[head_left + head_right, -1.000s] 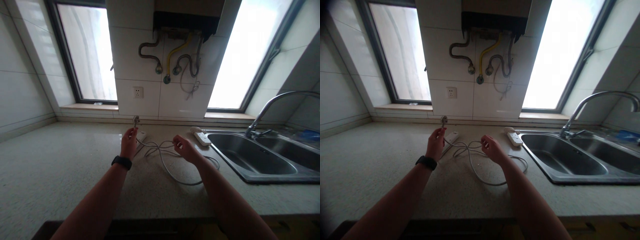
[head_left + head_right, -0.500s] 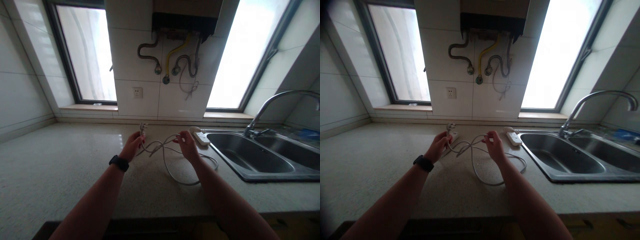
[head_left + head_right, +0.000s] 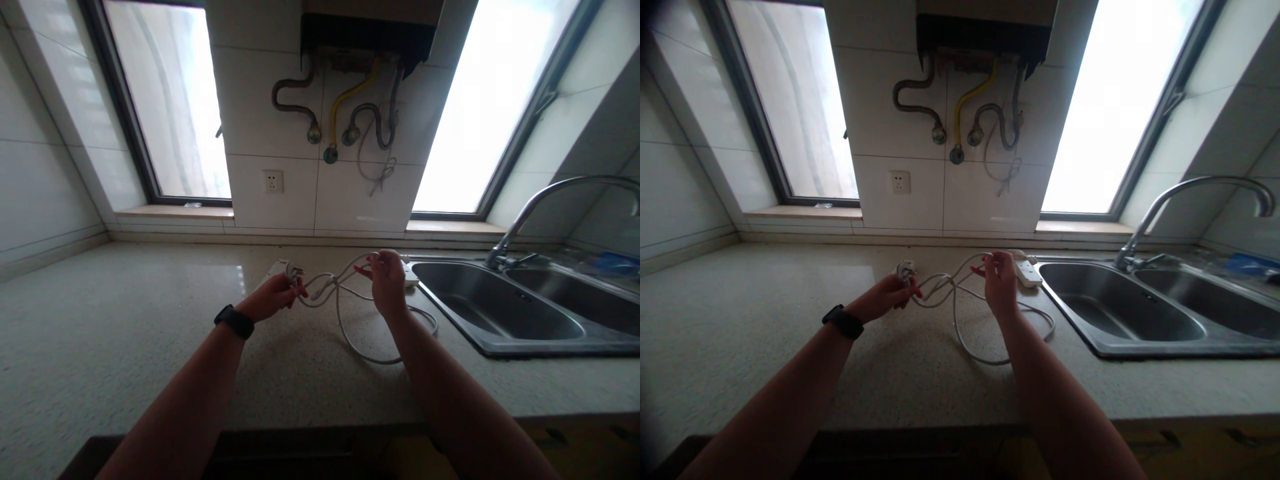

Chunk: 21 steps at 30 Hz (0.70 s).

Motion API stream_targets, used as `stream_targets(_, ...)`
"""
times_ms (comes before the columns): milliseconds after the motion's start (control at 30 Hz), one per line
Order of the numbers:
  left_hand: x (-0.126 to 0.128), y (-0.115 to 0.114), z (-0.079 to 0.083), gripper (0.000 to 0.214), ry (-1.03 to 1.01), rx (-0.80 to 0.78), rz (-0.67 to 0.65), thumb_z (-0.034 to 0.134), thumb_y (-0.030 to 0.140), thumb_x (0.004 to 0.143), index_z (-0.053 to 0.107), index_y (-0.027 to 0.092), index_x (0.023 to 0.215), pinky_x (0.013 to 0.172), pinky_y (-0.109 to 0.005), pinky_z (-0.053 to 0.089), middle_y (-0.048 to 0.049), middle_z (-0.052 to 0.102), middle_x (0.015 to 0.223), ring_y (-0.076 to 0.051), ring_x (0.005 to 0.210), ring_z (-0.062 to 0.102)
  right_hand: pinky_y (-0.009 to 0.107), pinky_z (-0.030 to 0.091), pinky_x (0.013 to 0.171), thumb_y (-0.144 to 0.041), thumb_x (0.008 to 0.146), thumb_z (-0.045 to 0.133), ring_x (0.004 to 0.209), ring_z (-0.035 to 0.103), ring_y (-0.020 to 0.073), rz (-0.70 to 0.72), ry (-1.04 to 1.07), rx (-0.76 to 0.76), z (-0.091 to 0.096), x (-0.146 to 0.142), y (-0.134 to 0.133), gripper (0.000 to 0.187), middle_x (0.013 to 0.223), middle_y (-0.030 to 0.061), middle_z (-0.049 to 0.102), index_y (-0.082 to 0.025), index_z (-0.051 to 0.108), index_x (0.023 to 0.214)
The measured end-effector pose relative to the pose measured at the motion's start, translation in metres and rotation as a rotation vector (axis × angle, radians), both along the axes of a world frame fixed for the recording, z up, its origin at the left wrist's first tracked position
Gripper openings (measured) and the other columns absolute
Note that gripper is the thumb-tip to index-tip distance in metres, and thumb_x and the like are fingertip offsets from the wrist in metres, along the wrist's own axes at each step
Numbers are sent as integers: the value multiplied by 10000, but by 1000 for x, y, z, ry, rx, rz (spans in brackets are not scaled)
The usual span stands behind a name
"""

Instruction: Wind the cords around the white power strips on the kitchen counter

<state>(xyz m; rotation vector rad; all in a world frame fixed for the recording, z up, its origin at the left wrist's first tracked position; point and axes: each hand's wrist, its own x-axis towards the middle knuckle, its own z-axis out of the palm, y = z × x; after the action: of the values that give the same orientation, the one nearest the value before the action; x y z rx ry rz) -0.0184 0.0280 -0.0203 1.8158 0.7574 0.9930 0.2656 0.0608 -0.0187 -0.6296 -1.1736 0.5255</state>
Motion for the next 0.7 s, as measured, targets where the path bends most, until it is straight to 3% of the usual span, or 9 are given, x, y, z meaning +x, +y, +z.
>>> stream_targets(133, -1, 6, -3, 262, -21, 61, 88, 716, 401, 848, 631, 166, 926, 553, -218, 394, 14, 557, 728, -87, 598, 473, 336, 628, 654, -390, 880, 646, 777, 577, 140, -60, -69, -39, 0, 7, 3, 212, 879, -13, 562, -233, 524, 956)
stream_targets(267, 0, 11, -4, 278, -81, 95, 156, 717, 406, 850, 673, 157, 967, 513, -210, 319, 42, 472, 650, -76, 548, 390, 321, 549, 642, -306, 868, 601, 724, 552, 157, -192, -451, -94, -4, 13, 5, 151, 851, 16, 583, -211, 550, 974)
stream_targets(367, 1, 14, -4, 281, -134, 108, 223, 731, 403, 834, 692, 149, 949, 493, -211, 273, 39, 478, 632, -68, 521, 354, 352, 521, 688, -195, 786, 599, 796, 554, 189, -295, -616, -51, -5, 12, 2, 349, 1011, 70, 599, -205, 517, 1125)
stream_targets(433, 1, 15, -5, 289, -180, 106, 255, 734, 410, 825, 697, 152, 950, 490, -211, 266, 36, 494, 630, -67, 512, 352, 383, 514, 758, -141, 744, 583, 897, 571, 221, -265, -708, -2, -4, 9, -4, 432, 1080, 92, 605, -204, 511, 1165)
stream_targets(533, 1, 17, -6, 281, -202, 123, 288, 730, 400, 824, 706, 156, 962, 517, -216, 315, 20, 551, 655, -78, 533, 403, 396, 488, 859, -111, 785, 547, 956, 597, 224, -131, -854, 41, 2, 3, -14, 306, 1023, 72, 654, -210, 588, 1071)
stream_targets(700, 1, 14, -4, 225, -146, 225, 331, 707, 351, 845, 724, 161, 963, 648, -255, 439, -35, 671, 778, -135, 692, 560, 312, 496, 748, -200, 899, 548, 827, 623, 174, -5, -829, 12, 6, -11, -25, 144, 952, 50, 681, -213, 618, 1024)
